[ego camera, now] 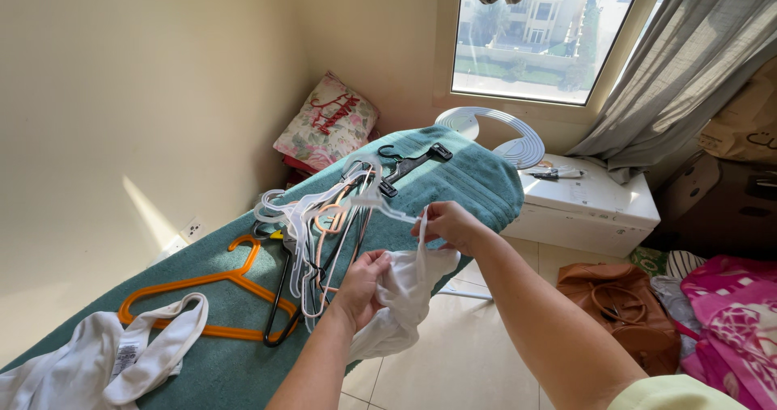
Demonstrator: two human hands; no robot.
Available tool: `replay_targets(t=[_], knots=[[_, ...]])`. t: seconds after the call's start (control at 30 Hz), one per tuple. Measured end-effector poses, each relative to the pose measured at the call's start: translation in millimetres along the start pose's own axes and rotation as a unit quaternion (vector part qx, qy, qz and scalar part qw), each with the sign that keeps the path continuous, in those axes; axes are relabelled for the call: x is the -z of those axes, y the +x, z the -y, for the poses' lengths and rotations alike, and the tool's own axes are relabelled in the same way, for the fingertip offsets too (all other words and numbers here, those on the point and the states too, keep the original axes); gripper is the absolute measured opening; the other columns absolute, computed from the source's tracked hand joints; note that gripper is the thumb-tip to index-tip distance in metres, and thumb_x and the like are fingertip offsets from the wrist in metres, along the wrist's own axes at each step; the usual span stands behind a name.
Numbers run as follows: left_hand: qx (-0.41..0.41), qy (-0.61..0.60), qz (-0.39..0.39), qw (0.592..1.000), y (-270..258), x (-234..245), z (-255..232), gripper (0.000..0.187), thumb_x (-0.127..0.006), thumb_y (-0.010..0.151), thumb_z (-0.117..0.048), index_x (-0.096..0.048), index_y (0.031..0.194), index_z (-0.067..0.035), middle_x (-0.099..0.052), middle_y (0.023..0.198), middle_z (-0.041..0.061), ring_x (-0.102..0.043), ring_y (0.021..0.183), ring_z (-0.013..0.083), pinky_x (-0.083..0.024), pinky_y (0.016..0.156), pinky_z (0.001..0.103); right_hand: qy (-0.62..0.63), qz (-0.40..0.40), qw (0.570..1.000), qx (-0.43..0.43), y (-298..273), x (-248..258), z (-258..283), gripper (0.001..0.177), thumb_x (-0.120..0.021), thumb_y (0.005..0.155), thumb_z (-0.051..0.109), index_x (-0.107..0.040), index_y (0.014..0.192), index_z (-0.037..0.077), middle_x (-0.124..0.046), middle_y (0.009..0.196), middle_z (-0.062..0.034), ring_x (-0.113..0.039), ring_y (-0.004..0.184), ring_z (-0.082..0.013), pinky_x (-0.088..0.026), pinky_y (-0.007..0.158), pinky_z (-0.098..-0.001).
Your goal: The person retrieves white garments from a blue basin, places them on an ironing board, and hangs them on a clothing rack using various hangers. The person handles the garments one at a time, adjusting them on the hangers before placing them on the rack.
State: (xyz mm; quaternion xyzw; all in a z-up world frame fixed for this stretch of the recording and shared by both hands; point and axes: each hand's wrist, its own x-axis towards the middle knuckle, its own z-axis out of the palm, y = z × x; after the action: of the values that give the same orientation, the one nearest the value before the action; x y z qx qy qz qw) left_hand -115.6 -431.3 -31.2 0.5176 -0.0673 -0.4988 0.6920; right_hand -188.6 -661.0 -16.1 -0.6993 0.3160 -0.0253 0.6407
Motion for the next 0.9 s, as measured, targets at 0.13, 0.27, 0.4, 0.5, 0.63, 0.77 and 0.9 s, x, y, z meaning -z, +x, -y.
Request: replay_targets(t=[0.13, 0.27, 0.4, 0.5, 0.63, 0.77, 0.9], knots=[[-0.071, 0.013, 0.026, 0.997, -32, 4, -32, 0.039, -0.071, 0.083, -0.011, -0.055, 0.118, -0.01, -0.068, 0.105, 0.013, -0.071, 0.09, 0.0222, -0.061, 0.078, 0.035, 0.108, 0.027, 0.993, 0.046, -27, -6, 37, 0.026, -0.069, 0.093, 0.021, -0.063, 0.116, 0.011, -0.077, 0.107, -0.0068, -0.073, 0.104, -0.0214, -0.06, 0.077, -0.043], [-0.13, 0.218, -0.018, 0.967, -57, 27, -58, 0.044, -0.075, 0.074, -0.004, -0.061, 0.116, -0.005, -0.069, 0.101, 0.01, -0.069, 0.085, 0.0202, -0.059, 0.074, 0.033, 0.17, 0.039, 0.979, 0.103, -49, -21, 68, 0.036, -0.069, 0.092, 0.023, -0.067, 0.129, 0.02, -0.076, 0.107, -0.006, -0.072, 0.104, -0.0206, -0.059, 0.078, -0.0421], [-0.177, 0.378, -0.141, 0.898, -81, 68, -76, 0.043, -0.079, 0.072, -0.007, -0.065, 0.113, -0.006, -0.075, 0.098, 0.01, -0.07, 0.084, 0.0159, -0.058, 0.075, 0.029, 0.164, 0.033, 0.977, 0.132, -60, -36, 91, 0.038, -0.07, 0.094, 0.024, -0.069, 0.132, 0.022, -0.077, 0.106, -0.0037, -0.071, 0.1, -0.0198, -0.058, 0.082, -0.0402], [-0.173, 0.418, -0.155, 0.878, -100, 101, -87, 0.039, -0.074, 0.072, -0.006, -0.071, 0.111, -0.006, -0.078, 0.099, 0.008, -0.073, 0.085, 0.0168, -0.059, 0.075, 0.03, 0.12, 0.026, 0.979, 0.165, -62, -54, 101, 0.038, -0.071, 0.094, 0.021, -0.071, 0.132, 0.022, -0.077, 0.107, -0.001, -0.069, 0.1, -0.0154, -0.053, 0.085, -0.0368], [-0.186, 0.531, -0.218, 0.797, -127, 137, -103, 0.036, -0.07, 0.078, -0.011, -0.074, 0.113, -0.011, -0.079, 0.097, 0.008, -0.077, 0.086, 0.0198, -0.059, 0.079, 0.031, 0.157, 0.077, 0.959, 0.221, -62, -87, 107, 0.037, -0.069, 0.096, 0.015, -0.07, 0.132, 0.012, -0.078, 0.106, -0.0043, -0.071, 0.102, -0.0147, -0.052, 0.09, -0.0333], [-0.166, 0.333, -0.265, 0.89, -157, 166, -128, 0.018, -0.061, 0.092, -0.019, -0.07, 0.104, -0.008, -0.079, 0.09, 0.014, -0.077, 0.081, 0.0275, -0.061, 0.076, 0.04, 0.191, 0.134, 0.947, 0.222, -65, -113, 119, 0.038, -0.066, 0.096, 0.01, -0.067, 0.133, 0.006, -0.077, 0.105, -0.0084, -0.072, 0.102, -0.0164, -0.056, 0.093, -0.0321], [-0.219, -0.038, -0.135, 0.966, -197, 196, -148, 0.016, -0.058, 0.09, -0.017, -0.07, 0.089, -0.007, -0.078, 0.084, 0.014, -0.078, 0.081, 0.0265, -0.064, 0.075, 0.042, 0.166, 0.184, 0.942, 0.227, -73, -136, 129, 0.037, -0.064, 0.095, 0.011, -0.067, 0.132, 0.003, -0.078, 0.107, -0.0125, -0.075, 0.102, -0.0193, -0.06, 0.094, -0.0342]])
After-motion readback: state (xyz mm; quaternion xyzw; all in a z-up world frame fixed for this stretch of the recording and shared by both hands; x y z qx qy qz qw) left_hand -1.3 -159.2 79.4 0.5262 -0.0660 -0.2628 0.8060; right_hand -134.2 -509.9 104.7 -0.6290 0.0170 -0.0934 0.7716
